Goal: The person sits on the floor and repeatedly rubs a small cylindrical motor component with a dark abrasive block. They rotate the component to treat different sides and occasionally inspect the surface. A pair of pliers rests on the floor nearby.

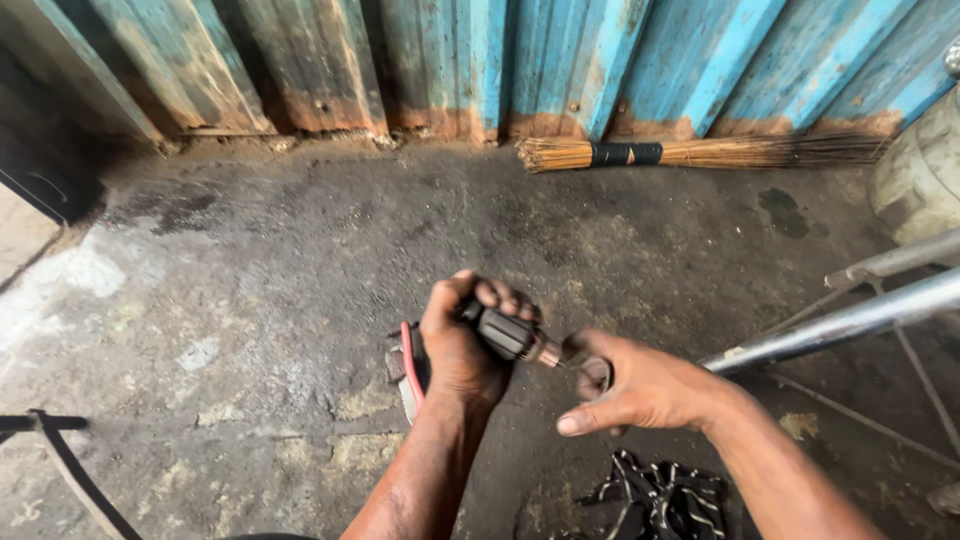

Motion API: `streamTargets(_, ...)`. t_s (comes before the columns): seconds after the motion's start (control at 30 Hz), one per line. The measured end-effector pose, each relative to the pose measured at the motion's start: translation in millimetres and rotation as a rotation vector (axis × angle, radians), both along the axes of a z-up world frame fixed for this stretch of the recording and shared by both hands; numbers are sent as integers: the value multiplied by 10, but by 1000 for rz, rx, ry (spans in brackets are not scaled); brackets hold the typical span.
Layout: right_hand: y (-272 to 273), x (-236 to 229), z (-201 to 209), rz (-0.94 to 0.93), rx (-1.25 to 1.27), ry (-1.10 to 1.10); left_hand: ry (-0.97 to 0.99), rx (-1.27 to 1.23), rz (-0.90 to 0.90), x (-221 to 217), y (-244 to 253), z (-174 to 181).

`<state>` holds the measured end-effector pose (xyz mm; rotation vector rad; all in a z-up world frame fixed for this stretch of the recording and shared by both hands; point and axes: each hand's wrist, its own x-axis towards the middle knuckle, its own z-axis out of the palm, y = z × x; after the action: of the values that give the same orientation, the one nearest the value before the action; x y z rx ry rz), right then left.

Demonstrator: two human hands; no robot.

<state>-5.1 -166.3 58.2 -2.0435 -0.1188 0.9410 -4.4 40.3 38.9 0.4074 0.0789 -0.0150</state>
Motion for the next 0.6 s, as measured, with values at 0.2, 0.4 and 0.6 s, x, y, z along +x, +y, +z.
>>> streamTargets(0.2, -140, 34, -185, -162, 334, -44, 9, -40, 106, 81, 11, -118)
streamTargets(0.4, -81, 28, -103, -263, 754, 59, 153, 5, 145, 56, 35, -124)
streamTargets(0.6, 47, -73, -65, -247, 723, 11, 164, 16, 212, 90, 46, -167)
